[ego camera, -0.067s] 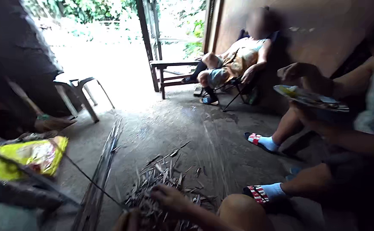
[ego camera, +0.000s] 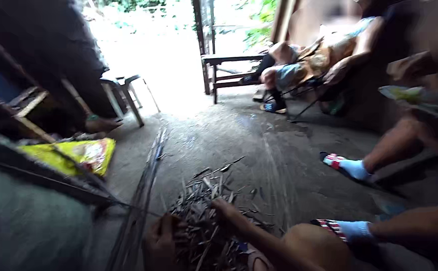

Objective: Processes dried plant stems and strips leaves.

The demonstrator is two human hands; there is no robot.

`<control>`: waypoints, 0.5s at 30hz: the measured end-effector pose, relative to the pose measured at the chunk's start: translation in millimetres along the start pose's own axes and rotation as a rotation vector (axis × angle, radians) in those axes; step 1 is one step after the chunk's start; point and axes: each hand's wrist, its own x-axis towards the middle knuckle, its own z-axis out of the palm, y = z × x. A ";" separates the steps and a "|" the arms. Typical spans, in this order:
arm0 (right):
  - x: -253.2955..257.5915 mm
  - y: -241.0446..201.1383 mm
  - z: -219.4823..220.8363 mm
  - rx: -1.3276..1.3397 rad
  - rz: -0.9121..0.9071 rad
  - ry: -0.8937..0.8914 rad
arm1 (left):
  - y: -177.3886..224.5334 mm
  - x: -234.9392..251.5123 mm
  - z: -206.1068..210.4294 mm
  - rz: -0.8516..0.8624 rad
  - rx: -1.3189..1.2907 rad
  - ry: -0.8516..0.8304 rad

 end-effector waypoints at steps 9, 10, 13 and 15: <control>-12.2 13.9 18.9 -0.059 -0.017 -0.163 | -11.2 6.8 4.8 0.192 -0.126 0.139; -11.3 14.3 23.3 -0.072 -0.029 -0.165 | -13.4 6.6 5.3 0.205 -0.123 0.138; -10.6 13.3 34.2 -0.081 -0.085 -0.154 | -19.6 6.3 8.2 0.243 -0.077 0.175; -11.8 12.1 39.9 -0.089 -0.114 -0.145 | -25.0 6.7 10.5 0.258 -0.052 0.203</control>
